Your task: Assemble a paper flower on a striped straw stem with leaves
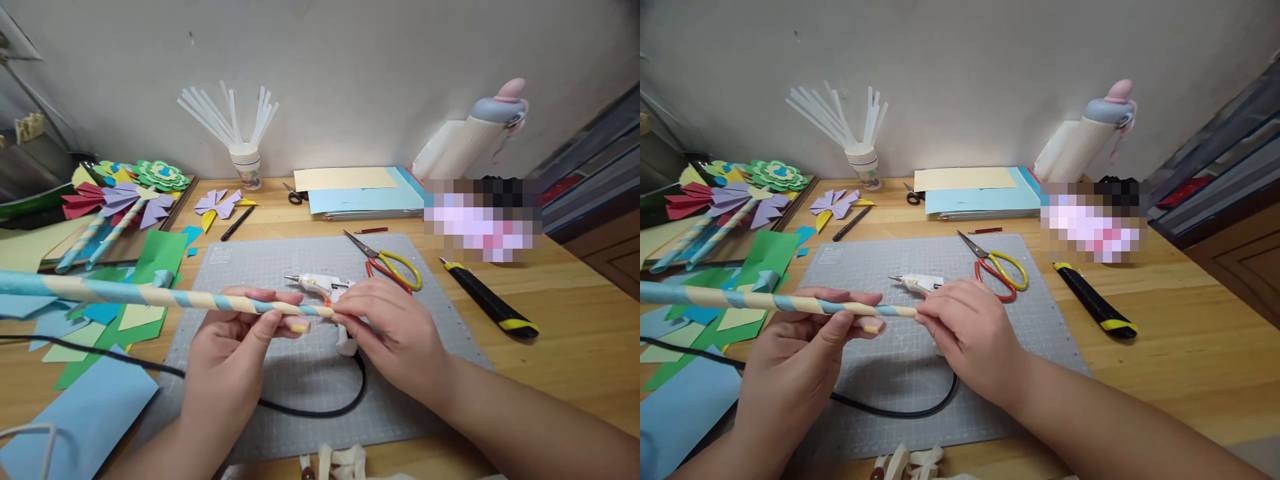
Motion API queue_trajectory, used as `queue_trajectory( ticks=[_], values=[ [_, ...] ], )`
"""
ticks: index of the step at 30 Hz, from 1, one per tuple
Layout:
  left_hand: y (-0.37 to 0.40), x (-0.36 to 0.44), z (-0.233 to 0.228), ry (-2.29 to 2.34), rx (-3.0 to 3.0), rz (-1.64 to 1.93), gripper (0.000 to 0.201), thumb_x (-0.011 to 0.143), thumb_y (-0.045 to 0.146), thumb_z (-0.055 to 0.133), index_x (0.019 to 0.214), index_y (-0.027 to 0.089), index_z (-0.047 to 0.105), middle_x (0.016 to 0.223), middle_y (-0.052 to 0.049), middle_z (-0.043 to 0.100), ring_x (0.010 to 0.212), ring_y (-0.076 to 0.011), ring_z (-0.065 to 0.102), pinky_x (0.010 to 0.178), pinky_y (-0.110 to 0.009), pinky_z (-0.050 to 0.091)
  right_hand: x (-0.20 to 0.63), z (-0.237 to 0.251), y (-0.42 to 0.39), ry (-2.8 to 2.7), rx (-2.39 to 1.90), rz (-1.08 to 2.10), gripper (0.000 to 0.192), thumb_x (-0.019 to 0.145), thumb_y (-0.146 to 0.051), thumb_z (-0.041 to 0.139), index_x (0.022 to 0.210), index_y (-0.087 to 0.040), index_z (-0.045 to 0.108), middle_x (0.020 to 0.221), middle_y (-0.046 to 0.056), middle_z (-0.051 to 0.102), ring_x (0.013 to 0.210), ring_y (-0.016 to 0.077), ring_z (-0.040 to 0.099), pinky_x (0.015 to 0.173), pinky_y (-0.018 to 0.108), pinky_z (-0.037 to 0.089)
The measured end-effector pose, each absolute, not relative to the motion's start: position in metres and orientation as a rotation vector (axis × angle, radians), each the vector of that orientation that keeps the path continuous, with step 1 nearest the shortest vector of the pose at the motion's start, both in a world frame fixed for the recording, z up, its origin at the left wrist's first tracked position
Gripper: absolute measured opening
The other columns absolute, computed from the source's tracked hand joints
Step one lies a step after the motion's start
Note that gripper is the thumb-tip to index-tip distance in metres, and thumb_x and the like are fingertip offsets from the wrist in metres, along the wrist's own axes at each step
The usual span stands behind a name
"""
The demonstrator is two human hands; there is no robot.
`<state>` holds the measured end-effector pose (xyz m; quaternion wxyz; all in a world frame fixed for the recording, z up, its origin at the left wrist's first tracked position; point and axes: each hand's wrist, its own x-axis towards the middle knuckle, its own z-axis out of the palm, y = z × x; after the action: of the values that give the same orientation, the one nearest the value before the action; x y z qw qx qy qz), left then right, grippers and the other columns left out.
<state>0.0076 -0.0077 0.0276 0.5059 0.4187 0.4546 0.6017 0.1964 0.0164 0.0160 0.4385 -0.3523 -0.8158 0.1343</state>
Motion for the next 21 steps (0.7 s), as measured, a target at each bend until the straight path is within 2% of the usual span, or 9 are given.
queue_trajectory(
  ticks=[6, 13, 21],
  values=[
    [-0.003, 0.004, 0.028, 1.161, 0.912, 1.479, 0.017, 0.081, 0.022, 0.069, 0.090, 0.017, 0.055, 0.085, -0.005, 0.077, 0.062, -0.0127, 0.071, 0.063, -0.023, 0.060, 0.197, 0.022, 0.013, -1.959, -0.837, 0.347, 0.015, 0.085, -0.009, 0.061, 0.090, -0.021, 0.069, 0.086, 0.005, 0.074, 0.082, 0.0193, 0.067, 0.079, 0.038, 0.052],
    [0.006, 0.000, 0.029, 1.254, 0.849, 1.599, 0.017, 0.081, 0.023, 0.069, 0.090, 0.017, 0.056, 0.095, -0.005, 0.074, 0.069, -0.0113, 0.068, 0.069, -0.023, 0.059, 0.196, 0.023, 0.016, -1.612, -1.019, 0.898, 0.014, 0.088, -0.018, 0.058, 0.086, -0.022, 0.071, 0.084, 0.003, 0.074, 0.081, 0.0168, 0.070, 0.068, 0.026, 0.058],
    [0.005, 0.001, 0.029, 1.260, 0.855, 1.587, 0.016, 0.081, 0.023, 0.068, 0.091, 0.018, 0.056, 0.096, -0.004, 0.073, 0.069, -0.0108, 0.067, 0.069, -0.023, 0.058, 0.194, 0.015, 0.019, -1.471, -0.924, 1.199, 0.016, 0.092, -0.026, 0.054, 0.095, -0.022, 0.070, 0.090, 0.004, 0.076, 0.086, 0.0170, 0.072, 0.080, 0.033, 0.059]
  ],
)
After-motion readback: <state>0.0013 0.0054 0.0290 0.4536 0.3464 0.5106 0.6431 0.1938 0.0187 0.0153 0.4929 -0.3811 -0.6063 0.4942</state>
